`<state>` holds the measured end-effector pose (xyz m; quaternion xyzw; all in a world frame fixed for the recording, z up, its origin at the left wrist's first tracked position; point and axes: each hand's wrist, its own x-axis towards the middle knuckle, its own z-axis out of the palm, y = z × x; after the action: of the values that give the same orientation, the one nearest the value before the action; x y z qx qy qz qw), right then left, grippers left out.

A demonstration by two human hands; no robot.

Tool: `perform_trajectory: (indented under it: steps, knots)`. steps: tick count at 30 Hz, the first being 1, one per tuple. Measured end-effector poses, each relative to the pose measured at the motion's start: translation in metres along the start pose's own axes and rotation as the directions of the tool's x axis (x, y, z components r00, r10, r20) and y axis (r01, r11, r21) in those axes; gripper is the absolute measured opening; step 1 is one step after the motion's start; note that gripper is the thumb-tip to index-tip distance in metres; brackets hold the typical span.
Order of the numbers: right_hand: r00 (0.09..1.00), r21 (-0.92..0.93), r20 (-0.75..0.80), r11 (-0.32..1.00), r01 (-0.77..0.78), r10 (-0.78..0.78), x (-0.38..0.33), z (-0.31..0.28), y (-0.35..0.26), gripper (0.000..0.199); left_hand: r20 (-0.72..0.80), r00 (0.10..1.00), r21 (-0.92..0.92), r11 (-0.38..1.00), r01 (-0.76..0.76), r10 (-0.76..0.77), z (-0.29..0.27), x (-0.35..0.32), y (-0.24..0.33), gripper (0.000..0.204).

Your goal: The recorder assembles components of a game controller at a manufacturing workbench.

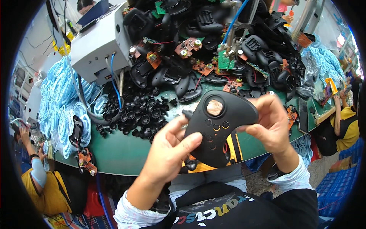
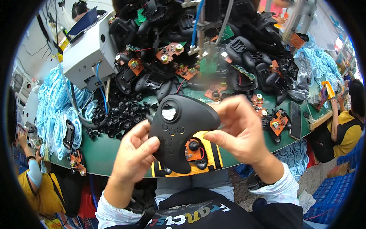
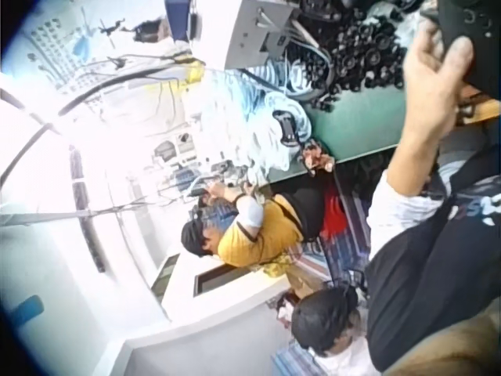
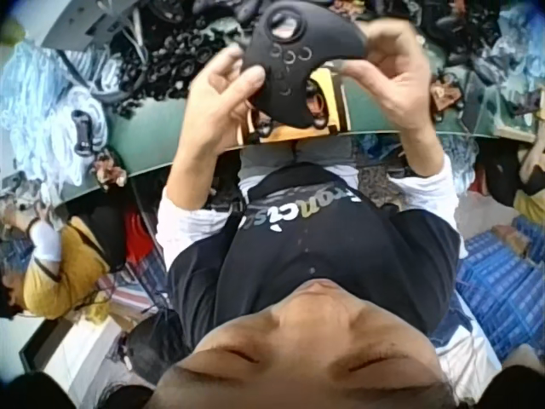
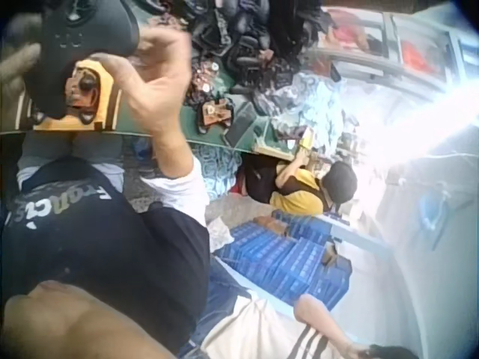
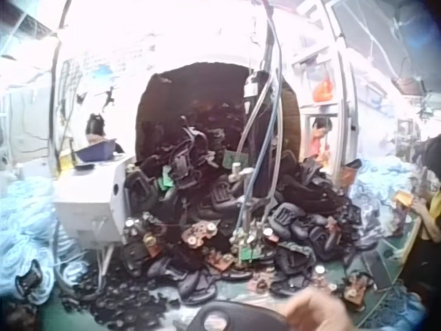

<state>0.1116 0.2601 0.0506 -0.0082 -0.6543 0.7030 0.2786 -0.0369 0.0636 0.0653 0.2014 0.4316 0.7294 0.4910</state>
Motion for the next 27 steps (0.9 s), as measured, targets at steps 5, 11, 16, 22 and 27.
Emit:
perform_trajectory:
  steps: [5, 11, 16, 22, 27]
  knots:
    - [0.870, -0.625, 0.463, 0.633, 0.457, -0.170, 0.030, 0.015, -0.031, 0.064, 0.113, 0.991, 0.342, 0.934, -0.101, 0.066, -0.016, -0.002, 0.017, 0.045]
    - [0.876, -0.684, 0.482, 0.620, 0.385, -0.012, 0.020, 0.024, -0.017, 0.063, 0.105, 0.994, 0.346, 0.938, -0.037, 0.000, -0.027, -0.006, -0.003, 0.048]
    - [0.887, -0.723, 0.461, 0.568, 0.394, -0.028, 0.015, 0.020, -0.004, 0.061, -0.009, 1.000, 0.319, 0.948, 0.010, -0.008, -0.032, -0.007, -0.015, 0.064]
    - [0.973, -0.847, 0.230, 0.486, 0.213, -0.026, -0.012, 0.004, 0.015, 0.057, -0.125, 0.950, 0.802, 0.593, -0.073, 0.285, -0.048, -0.020, -0.017, 0.075]
    - [0.960, -0.824, 0.275, 0.527, 0.210, 0.047, -0.021, 0.018, 0.031, 0.058, -0.112, 0.941, 0.899, 0.437, -0.041, 0.319, -0.040, -0.033, -0.057, 0.076]
